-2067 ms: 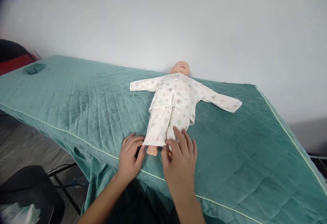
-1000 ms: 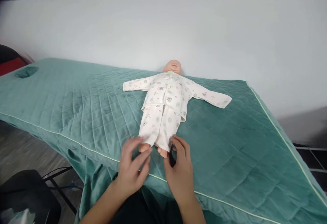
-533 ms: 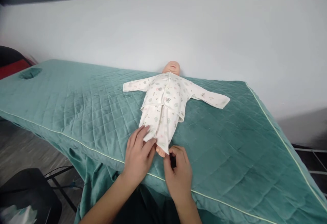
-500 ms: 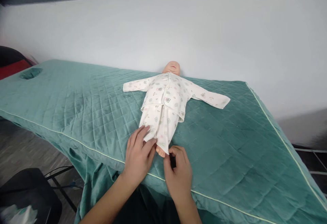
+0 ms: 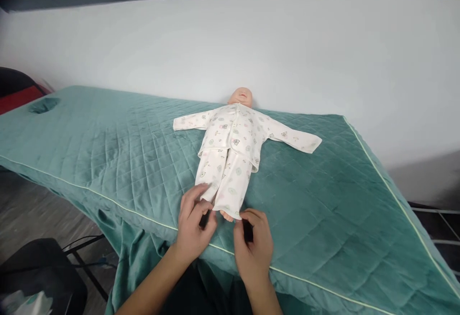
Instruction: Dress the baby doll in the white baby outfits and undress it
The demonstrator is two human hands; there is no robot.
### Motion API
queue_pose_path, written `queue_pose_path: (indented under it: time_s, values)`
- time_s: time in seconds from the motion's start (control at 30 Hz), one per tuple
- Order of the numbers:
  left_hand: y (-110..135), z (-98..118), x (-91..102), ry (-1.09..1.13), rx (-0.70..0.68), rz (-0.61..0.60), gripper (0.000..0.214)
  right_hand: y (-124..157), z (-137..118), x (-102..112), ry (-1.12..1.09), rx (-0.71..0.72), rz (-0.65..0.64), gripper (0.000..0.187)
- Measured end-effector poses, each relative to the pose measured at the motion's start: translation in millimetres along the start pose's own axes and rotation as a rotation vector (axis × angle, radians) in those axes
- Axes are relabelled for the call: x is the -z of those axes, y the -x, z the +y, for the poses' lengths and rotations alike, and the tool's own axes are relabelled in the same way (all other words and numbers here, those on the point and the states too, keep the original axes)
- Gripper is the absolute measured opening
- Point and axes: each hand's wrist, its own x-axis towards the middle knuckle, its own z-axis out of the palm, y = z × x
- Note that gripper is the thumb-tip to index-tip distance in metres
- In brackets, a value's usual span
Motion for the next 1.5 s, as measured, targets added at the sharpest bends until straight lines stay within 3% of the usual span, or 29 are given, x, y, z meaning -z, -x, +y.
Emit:
queue_pose_path:
  time_s: [0.23,0.43,0.73,0.83,1.03,1.33,1.5]
  values:
    - [2.2,-3.6,-1.9,0.023,-0.017,0.028,0.017,6.8,3.2,-1.7,-0.073,-0.054,0.079,0.005]
    - [2.9,-3.8,-2.2,0.008,-0.001,-0.012,0.016,5.0,1.5,-2.1,-0.025,-0.04,0.03,0.007]
    - [4.7,-3.8,-0.1,0.061,-0.026,0.001,0.016,10.2,4.7,-6.4,-0.248,-0.082,0.216,0.008]
    - [3.1,-3.7,-1.3,0.034,-0.031,-0.015,0.015,9.8,4.5,-6.2,-0.242,-0.096,0.185,0.009]
    - [3.7,-4.3,-3.9,-0.02,-0.019,-0.038,0.012,5.6,1.2,-3.0,-0.026,-0.025,0.06,0.01]
    - [9.3,-3.7,-2.5,0.035,-0.01,0.017,0.029,4.1,-0.4,-1.6,0.009,0.019,0.057,0.011]
    - [12.4,-2.9,-0.8,0.053,0.061,0.066,0.033,4.9,0.7,-2.0,0.01,0.023,0.069,0.013]
